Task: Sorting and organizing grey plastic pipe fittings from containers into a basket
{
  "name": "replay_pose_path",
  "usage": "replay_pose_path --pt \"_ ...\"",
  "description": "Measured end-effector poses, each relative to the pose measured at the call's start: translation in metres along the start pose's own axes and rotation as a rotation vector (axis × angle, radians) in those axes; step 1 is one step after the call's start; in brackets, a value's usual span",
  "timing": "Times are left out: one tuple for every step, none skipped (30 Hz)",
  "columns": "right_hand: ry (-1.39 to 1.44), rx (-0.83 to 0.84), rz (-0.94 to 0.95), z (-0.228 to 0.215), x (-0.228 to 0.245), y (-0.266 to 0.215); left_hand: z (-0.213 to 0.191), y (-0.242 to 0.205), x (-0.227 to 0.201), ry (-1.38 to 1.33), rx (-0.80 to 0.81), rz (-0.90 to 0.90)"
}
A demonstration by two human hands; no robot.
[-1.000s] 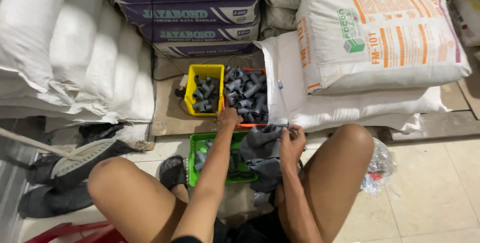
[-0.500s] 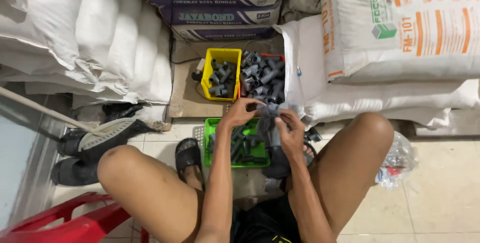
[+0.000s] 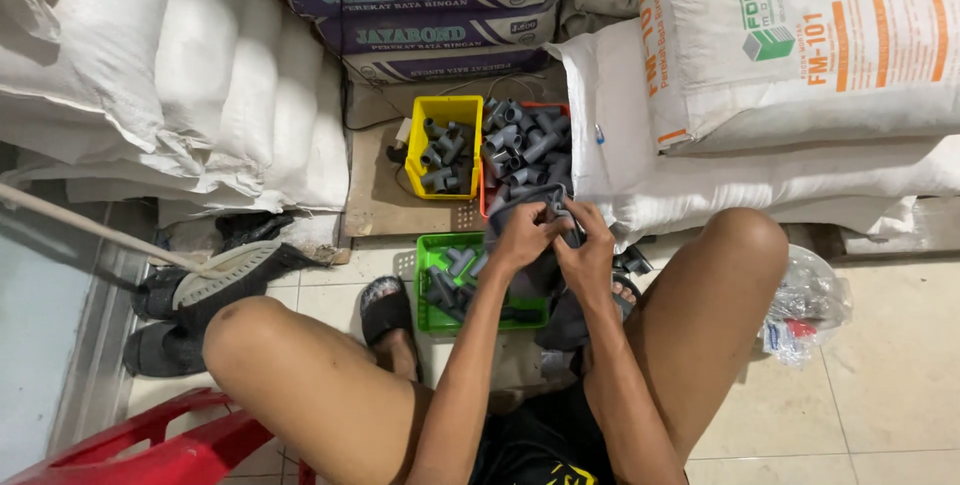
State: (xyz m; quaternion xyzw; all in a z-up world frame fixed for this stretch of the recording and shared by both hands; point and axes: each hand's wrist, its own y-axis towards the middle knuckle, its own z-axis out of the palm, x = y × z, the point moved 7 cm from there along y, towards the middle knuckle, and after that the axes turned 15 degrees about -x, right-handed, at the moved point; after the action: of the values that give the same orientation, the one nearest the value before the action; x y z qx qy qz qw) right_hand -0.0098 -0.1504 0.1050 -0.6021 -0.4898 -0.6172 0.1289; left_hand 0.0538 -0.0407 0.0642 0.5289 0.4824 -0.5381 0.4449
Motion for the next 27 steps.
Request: replay_pose_path --pt "0.001 -0.002 0.002 0.002 0.004 -0.001 -0.002 -0.002 -0.005 0.003 0.002 -0.001" --pt "0.027 0.009 -0.004 0.004 0.009 -0.002 -0.007 -0.003 -0.007 0.034 -0.078 -0.03" --pt "0.053 0.019 -0.01 0.005 0.014 -0.003 -0.013 -0.005 -0.009 0.066 -0.158 -0.06" --pt "0.053 0.02 -0.012 0.006 0.022 -0.004 -0.012 -0.003 -0.012 0.065 -0.16 -0.058" --pt "0.064 0.011 -0.051 0.007 0.032 -0.006 -0.017 -0.002 -0.012 0.025 -0.24 -0.096" --pt "0.076 0.003 -0.09 0.008 0.043 -0.007 -0.021 -0.001 -0.013 -0.016 -0.321 -0.134" --pt "0.078 0.004 -0.093 0.01 0.046 -0.007 -0.023 0.004 -0.008 -0.018 -0.324 -0.132" --pt "0.03 -0.067 -0.133 0.006 0.049 -0.009 -0.026 0.006 -0.004 -0.023 -0.354 -0.104" --pt "-0.018 -0.139 -0.173 0.002 0.054 -0.011 -0.03 0.008 0.001 -0.028 -0.385 -0.077" --pt "-0.016 -0.139 -0.173 0.003 0.054 -0.012 -0.029 0.007 0.0 -0.027 -0.385 -0.076" --pt "-0.012 -0.218 -0.237 -0.002 0.059 -0.012 -0.029 0.006 -0.004 -0.028 -0.375 -0.046" --pt "-0.01 -0.298 -0.303 -0.008 0.064 -0.012 -0.026 0.006 -0.009 -0.033 -0.361 -0.014" --pt "-0.012 -0.301 -0.307 -0.008 0.064 -0.012 -0.026 0.006 -0.012 -0.035 -0.358 -0.011" --pt "0.022 -0.355 -0.196 -0.013 0.056 -0.011 -0.026 0.004 -0.016 -0.04 -0.363 -0.006" --pt "0.056 -0.407 -0.085 -0.017 0.048 -0.01 -0.027 0.003 -0.02 -0.045 -0.368 -0.001" --pt "0.057 -0.408 -0.089 -0.02 0.033 -0.011 -0.03 0.005 -0.02 -0.047 -0.368 0.002" --pt "0.106 -0.502 0.07 -0.028 0.007 -0.013 -0.032 0.007 -0.022 -0.049 -0.364 0.026" --pt "0.153 -0.592 0.234 -0.035 -0.02 -0.019 -0.036 0.008 -0.024 -0.048 -0.36 0.046" --pt "0.153 -0.591 0.233 -0.036 -0.03 -0.017 -0.039 0.009 -0.027 -0.049 -0.36 0.046" --pt "0.189 -0.637 0.291 -0.039 -0.045 -0.019 -0.04 0.01 -0.032 -0.061 -0.304 0.067" --pt "0.224 -0.683 0.35 -0.043 -0.059 -0.022 -0.04 0.01 -0.037 -0.072 -0.248 0.088" --pt "0.226 -0.681 0.347 -0.042 -0.045 -0.021 -0.041 0.017 -0.022 -0.073 -0.25 0.091" --pt "0.183 -0.639 0.292 -0.039 -0.027 -0.018 -0.037 0.024 -0.005 -0.049 -0.194 0.075" --pt "0.137 -0.593 0.239 -0.038 -0.009 -0.017 -0.033 0.028 0.014 -0.026 -0.138 0.054" --pt "0.136 -0.589 0.238 -0.034 -0.003 -0.02 -0.029 0.033 0.032 -0.028 -0.142 0.052" --pt "0.098 -0.506 0.116 -0.026 0.012 -0.022 -0.022 0.037 0.055 0.003 -0.096 0.004" --pt "0.06 -0.423 -0.005 -0.018 0.026 -0.025 -0.014 0.04 0.078 0.034 -0.05 -0.045"
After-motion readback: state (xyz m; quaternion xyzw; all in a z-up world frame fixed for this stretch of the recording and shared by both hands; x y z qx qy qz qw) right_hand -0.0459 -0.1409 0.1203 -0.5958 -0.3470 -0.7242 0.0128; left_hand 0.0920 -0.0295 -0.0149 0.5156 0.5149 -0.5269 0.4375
